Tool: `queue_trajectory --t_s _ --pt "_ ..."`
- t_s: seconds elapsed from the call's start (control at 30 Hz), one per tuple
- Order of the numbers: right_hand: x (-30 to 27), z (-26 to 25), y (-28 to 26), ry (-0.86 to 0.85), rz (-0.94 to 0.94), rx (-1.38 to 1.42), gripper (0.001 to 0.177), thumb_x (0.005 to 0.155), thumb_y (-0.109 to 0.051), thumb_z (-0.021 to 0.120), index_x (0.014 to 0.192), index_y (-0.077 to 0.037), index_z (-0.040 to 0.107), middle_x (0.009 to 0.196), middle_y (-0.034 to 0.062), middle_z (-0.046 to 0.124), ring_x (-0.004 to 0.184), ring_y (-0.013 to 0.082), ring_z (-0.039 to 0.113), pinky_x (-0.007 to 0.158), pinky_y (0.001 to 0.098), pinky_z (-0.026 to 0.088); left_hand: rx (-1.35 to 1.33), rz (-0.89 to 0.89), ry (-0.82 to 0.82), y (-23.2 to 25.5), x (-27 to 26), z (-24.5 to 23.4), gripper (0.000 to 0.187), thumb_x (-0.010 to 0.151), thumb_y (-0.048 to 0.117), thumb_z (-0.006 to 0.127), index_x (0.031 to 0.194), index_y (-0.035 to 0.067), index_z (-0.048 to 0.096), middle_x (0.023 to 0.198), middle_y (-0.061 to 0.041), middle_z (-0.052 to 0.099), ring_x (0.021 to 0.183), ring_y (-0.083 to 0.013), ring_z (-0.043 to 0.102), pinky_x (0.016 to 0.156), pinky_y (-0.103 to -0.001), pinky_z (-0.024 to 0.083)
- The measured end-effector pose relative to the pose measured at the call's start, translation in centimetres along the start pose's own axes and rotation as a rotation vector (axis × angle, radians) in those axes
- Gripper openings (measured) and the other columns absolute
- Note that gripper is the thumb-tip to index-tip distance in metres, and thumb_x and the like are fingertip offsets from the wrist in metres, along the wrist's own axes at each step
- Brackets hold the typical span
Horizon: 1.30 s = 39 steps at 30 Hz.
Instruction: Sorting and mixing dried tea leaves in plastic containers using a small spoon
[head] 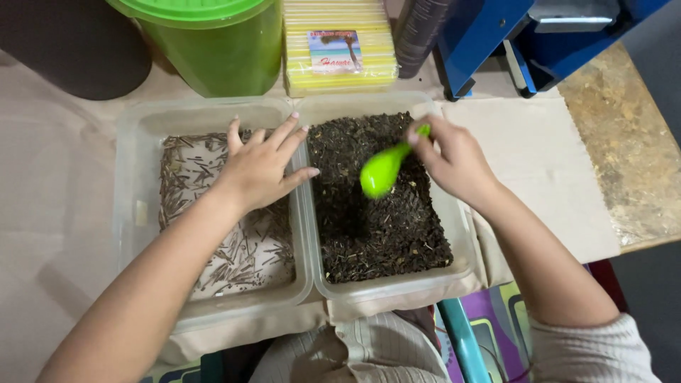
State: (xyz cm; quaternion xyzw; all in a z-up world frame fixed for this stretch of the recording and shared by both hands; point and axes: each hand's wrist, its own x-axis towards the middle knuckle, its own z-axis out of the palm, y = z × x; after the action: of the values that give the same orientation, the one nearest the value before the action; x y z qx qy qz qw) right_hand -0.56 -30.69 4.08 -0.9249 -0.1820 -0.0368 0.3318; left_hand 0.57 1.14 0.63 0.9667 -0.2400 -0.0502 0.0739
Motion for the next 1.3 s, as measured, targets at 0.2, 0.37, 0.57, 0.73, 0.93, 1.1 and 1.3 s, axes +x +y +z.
queue_trajectory --t_s 0.2,0.37,0.57,0.73,0.93,1.1,1.3 --pt "-1.4 -2.2 -4.6 -0.546 0.286 -0.111 0.034 0.102 -0.010 0.051 0.131 0.000 0.065 0.104 0.0262 0.077 0.081 0.0378 0.076 0.095 0.0517 0.057 -0.043 -0.009 -0.042 -0.1 0.1 0.0 0.080 0.098 0.071 0.017 0.153 0.016 0.036 0.164 -0.007 0.027 0.133 -0.0409 0.048 0.113 -0.071 0.007" --pt "-1.3 -0.2 1.5 -0.180 0.157 -0.185 0.026 0.104 -0.019 0.057 0.127 -0.010 0.067 0.091 0.0195 0.072 0.064 0.0308 0.066 0.078 0.0486 0.056 -0.069 -0.025 -0.065 0.2 0.0 -0.5 0.082 0.097 0.071 0.015 0.153 0.016 0.037 0.164 -0.009 0.027 0.134 -0.0412 0.047 0.113 -0.070 0.005" --pt "-2.1 0.5 1.6 0.134 -0.166 -0.356 0.013 0.105 -0.022 0.061 0.113 -0.017 0.070 0.073 0.0035 0.067 0.069 0.0238 0.068 0.074 0.0348 0.055 -0.031 0.003 -0.039 -0.4 0.3 0.7 0.078 0.099 0.069 0.021 0.154 0.014 0.034 0.165 -0.008 0.024 0.131 -0.0429 0.049 0.112 -0.072 0.006" --pt "-3.5 0.8 -4.8 -0.208 -0.287 -0.086 0.018 0.095 -0.005 0.056 0.101 -0.003 0.072 0.075 0.0148 0.074 0.067 0.0285 0.071 0.076 0.0401 0.059 -0.051 -0.008 -0.039 -0.2 0.2 0.4 0.079 0.099 0.070 0.022 0.154 0.015 0.034 0.165 -0.007 0.025 0.131 -0.0421 0.049 0.112 -0.071 0.007" --pt "-0.8 3.3 -3.4 -0.143 -0.423 -0.092 0.016 0.094 0.000 0.061 0.104 -0.005 0.072 0.083 0.0119 0.074 0.078 0.0272 0.073 0.079 0.0398 0.059 -0.057 -0.022 -0.057 0.1 0.3 0.2 0.075 0.100 0.065 0.026 0.154 0.015 0.034 0.166 -0.007 0.022 0.133 -0.0431 0.047 0.113 -0.071 0.007" --pt "1.4 2.8 -3.1 0.137 -0.418 -0.420 0.012 0.102 -0.012 0.064 0.110 -0.008 0.073 0.084 0.0091 0.074 0.080 0.0226 0.072 0.074 0.0326 0.055 -0.044 -0.025 -0.071 0.1 0.1 0.1 0.078 0.099 0.069 0.024 0.156 0.016 0.029 0.166 -0.004 0.018 0.133 -0.0403 0.046 0.113 -0.071 0.009" --pt "2.0 4.8 -4.3 0.088 -0.399 -0.181 0.012 0.103 -0.013 0.062 0.106 -0.007 0.071 0.082 0.0105 0.074 0.080 0.0249 0.073 0.076 0.0341 0.057 -0.035 -0.019 -0.053 -0.1 0.1 0.4 0.082 0.097 0.073 0.021 0.156 0.016 0.028 0.167 -0.004 0.017 0.132 -0.0390 0.046 0.114 -0.071 0.009"
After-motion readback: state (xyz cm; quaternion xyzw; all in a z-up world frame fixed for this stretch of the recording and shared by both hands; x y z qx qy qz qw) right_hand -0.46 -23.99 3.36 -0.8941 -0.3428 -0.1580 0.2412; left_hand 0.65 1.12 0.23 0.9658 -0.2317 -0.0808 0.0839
